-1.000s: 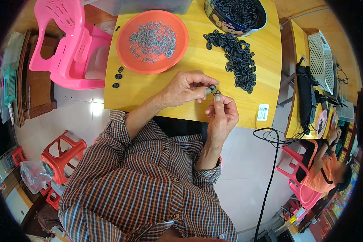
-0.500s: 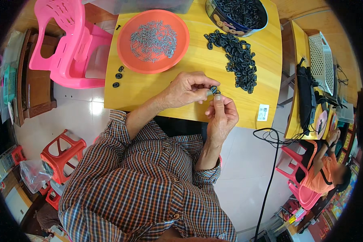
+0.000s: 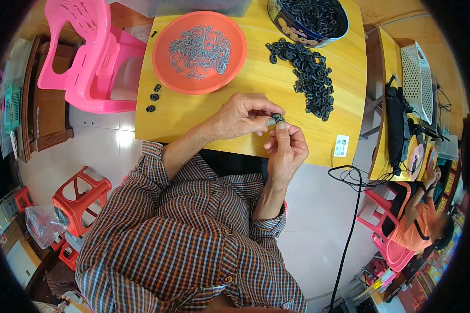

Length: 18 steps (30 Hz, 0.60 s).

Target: Assembling small black plastic components by inserting tiny metal pieces manually at a table.

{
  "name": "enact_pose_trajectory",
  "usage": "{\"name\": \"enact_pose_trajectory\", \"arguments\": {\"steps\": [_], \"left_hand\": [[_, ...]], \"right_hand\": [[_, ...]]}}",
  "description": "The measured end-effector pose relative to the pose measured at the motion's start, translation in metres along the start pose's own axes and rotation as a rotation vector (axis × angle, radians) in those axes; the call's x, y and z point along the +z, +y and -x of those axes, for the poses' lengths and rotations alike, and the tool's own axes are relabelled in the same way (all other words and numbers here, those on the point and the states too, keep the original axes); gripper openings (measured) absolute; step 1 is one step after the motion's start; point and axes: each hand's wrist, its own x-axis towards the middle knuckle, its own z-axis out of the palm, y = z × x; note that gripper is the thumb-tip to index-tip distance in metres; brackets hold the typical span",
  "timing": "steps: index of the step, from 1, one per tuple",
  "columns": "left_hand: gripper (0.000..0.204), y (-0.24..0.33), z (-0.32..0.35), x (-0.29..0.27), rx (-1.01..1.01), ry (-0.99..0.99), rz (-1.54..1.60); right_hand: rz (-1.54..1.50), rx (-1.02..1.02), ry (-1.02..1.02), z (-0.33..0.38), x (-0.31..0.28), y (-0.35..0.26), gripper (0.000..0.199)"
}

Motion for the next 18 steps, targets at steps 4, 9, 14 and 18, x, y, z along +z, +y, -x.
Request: {"name": "enact_pose_trajectory", "arguments": {"steps": [4, 9, 14, 18], "left_hand": [[0.024, 0.000, 0.001, -0.001, 0.000, -0.006, 0.034], [0.027, 0.001, 0.004, -0.008, -0.011, -0.069, 0.083], [0.026, 0.004, 0.007, -0.010, 0.022, -0.057, 0.100], [0.026, 0.006, 0.009, -0.012, 0.019, -0.095, 0.111]], "right_hand": [[-0.026, 0.018, -0.017, -0.001, -0.002, -0.001, 0.014], [-0.182, 0.067, -0.165, -0.004, -0.007, -0.003, 0.011], [-0.241, 0.103, -0.252, -0.006, -0.011, 0.000, 0.010], [-0.336, 0.173, -0.336, -0.010, -0.018, 0.005, 0.009]]}}
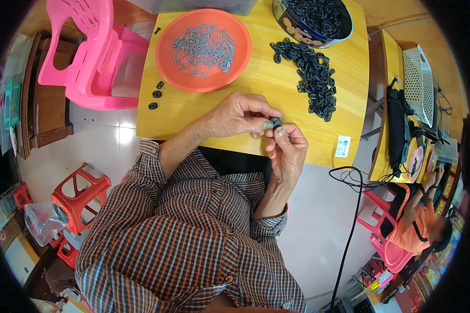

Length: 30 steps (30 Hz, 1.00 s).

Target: Assembling small black plastic components by inserting tiny metal pieces manually at a table.

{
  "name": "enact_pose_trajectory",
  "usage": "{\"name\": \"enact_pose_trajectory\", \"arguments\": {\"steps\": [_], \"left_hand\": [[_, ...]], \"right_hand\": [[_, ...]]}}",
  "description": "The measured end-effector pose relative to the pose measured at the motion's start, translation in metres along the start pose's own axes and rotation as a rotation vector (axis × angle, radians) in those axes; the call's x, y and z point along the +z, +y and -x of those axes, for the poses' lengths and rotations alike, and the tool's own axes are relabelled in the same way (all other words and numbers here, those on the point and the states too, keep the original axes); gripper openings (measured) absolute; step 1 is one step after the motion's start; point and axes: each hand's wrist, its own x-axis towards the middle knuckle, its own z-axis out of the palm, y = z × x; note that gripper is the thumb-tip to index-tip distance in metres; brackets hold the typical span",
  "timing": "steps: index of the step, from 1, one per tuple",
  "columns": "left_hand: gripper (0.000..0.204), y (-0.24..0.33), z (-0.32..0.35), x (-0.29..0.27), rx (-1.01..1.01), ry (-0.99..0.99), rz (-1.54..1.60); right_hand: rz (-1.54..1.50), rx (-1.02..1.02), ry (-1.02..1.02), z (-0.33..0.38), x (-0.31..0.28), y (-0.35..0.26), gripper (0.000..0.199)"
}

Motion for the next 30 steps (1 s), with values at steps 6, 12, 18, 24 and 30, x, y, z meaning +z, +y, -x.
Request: {"name": "enact_pose_trajectory", "arguments": {"steps": [6, 12, 18, 24, 30], "left_hand": [[0.030, 0.001, 0.003, -0.004, -0.043, -0.045, 0.002], [0.030, 0.003, 0.007, -0.007, -0.097, -0.080, 0.037], [0.029, -0.002, 0.011, -0.006, -0.084, -0.063, 0.060], [0.028, -0.002, 0.009, 0.000, -0.030, -0.036, 0.049], [0.025, -0.002, 0.009, 0.000, -0.016, 0.002, 0.099]], "right_hand": [[-0.032, 0.060, -0.024, -0.001, -0.003, 0.001, 0.011], [-0.035, 0.092, -0.006, 0.001, -0.004, 0.002, 0.009], [-0.017, 0.095, -0.016, 0.002, -0.003, 0.003, 0.009], [-0.041, 0.051, -0.019, -0.001, -0.003, 0.006, 0.010], [-0.001, 0.029, -0.041, -0.002, -0.001, 0.003, 0.013]]}}
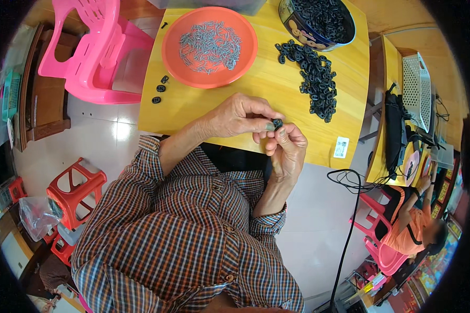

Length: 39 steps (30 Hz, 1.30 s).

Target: Assembling small black plastic components by inserting tiny metal pieces manually at a table.

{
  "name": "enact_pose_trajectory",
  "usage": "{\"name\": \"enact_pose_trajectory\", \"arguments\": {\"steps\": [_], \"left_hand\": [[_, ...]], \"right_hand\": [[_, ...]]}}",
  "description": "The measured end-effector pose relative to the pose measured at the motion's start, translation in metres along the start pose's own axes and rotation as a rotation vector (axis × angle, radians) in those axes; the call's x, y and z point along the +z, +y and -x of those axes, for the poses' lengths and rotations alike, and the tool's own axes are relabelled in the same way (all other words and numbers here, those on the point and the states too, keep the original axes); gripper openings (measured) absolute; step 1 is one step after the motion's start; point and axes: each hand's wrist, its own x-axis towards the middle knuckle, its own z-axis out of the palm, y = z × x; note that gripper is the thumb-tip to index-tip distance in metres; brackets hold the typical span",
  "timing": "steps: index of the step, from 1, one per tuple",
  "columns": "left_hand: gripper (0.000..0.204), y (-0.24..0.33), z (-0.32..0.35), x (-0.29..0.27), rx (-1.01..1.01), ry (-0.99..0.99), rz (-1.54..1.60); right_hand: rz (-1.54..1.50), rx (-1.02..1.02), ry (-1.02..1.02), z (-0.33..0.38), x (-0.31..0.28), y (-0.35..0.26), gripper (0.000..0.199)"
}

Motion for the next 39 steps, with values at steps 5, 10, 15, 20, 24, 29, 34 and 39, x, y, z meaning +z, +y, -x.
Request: {"name": "enact_pose_trajectory", "arguments": {"steps": [5, 10, 15, 20, 24, 29, 34, 39], "left_hand": [[0.023, 0.003, 0.003, 0.002, 0.006, 0.092, -0.070], [0.022, -0.002, 0.008, -0.005, 0.148, 0.195, -0.749], [0.014, -0.012, 0.011, -0.003, 0.258, 0.293, -1.164], [0.012, -0.006, 0.011, -0.002, 0.171, 0.297, -1.324], [0.011, 0.003, 0.012, 0.002, 0.195, 0.393, -1.274], [0.014, 0.020, 0.022, -0.015, 0.336, 0.586, -1.304], [0.028, 0.042, 0.029, -0.039, 0.257, 0.666, -1.542], [0.038, 0.043, 0.030, -0.045, 0.197, 0.610, -1.582]], "right_hand": [[0.066, -0.008, 0.070, 0.000, 0.010, 0.000, 0.016], [0.526, -0.124, 0.301, 0.001, 0.021, 0.002, 0.010], [0.610, -0.166, 0.298, -0.002, 0.024, 0.009, 0.008], [0.730, -0.188, 0.342, -0.004, 0.028, 0.015, 0.008], [0.759, -0.187, 0.337, -0.006, 0.031, 0.015, 0.009], [0.797, -0.169, 0.372, -0.008, 0.030, 0.016, 0.010], [0.822, -0.178, 0.390, -0.009, 0.030, 0.017, 0.011], [0.829, -0.180, 0.389, -0.009, 0.031, 0.017, 0.012]]}}
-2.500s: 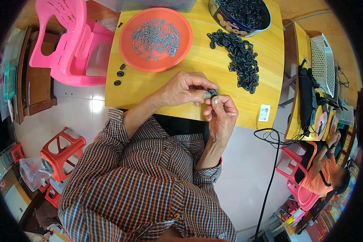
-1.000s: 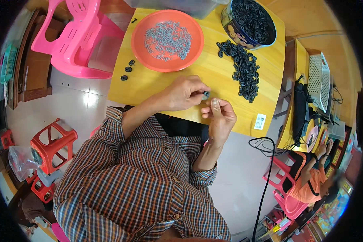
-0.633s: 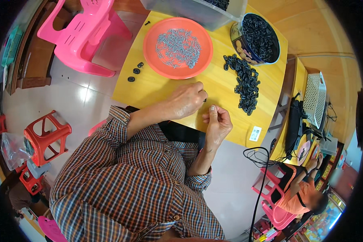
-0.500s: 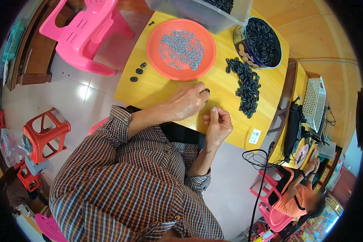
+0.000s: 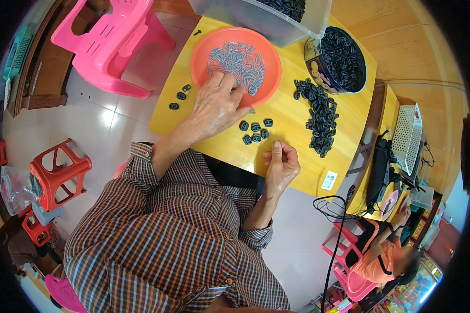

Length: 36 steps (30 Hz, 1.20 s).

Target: Assembling small black plastic components by inserting tiny metal pieces manually at a table.

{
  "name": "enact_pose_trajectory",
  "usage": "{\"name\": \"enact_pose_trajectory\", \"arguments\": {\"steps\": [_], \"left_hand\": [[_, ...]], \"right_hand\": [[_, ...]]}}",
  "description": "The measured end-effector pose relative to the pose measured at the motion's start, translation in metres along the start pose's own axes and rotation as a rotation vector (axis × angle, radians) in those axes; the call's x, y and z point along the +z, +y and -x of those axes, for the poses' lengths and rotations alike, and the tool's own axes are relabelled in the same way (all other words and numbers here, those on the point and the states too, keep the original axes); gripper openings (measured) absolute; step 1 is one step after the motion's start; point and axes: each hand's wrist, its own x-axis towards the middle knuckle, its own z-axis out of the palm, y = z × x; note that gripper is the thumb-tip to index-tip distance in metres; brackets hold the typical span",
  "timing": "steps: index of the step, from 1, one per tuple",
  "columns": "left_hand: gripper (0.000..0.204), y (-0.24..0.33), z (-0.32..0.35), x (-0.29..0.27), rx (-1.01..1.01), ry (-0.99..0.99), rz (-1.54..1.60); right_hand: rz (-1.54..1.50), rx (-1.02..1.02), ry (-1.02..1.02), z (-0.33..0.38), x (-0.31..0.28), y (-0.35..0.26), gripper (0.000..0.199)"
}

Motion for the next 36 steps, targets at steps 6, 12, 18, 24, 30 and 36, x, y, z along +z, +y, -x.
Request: {"name": "enact_pose_trajectory", "arguments": {"steps": [6, 12, 18, 24, 30, 36], "left_hand": [[0.037, 0.001, -0.002, -0.002, -0.020, -0.050, -0.021], [0.033, 0.002, -0.004, -0.002, -0.051, -0.074, 0.050], [0.024, 0.006, -0.004, -0.006, -0.075, -0.054, 0.188], [0.016, 0.004, -0.005, -0.005, -0.067, -0.064, 0.319], [0.010, 0.005, -0.005, -0.001, -0.087, -0.055, 0.390], [0.008, 0.006, -0.005, -0.001, -0.085, -0.066, 0.360]], "right_hand": [[0.019, 0.007, -0.012, -0.001, 0.000, -0.002, 0.012], [-0.003, -0.015, -0.018, -0.006, 0.001, -0.004, 0.010], [-0.019, -0.006, -0.017, -0.012, 0.003, -0.004, 0.010], [-0.001, -0.018, 0.003, -0.021, 0.000, -0.006, 0.011], [0.152, -0.191, 0.167, -0.036, -0.005, -0.003, 0.009], [0.674, -0.498, 0.379, -0.062, -0.009, -0.004, 0.014]]}}
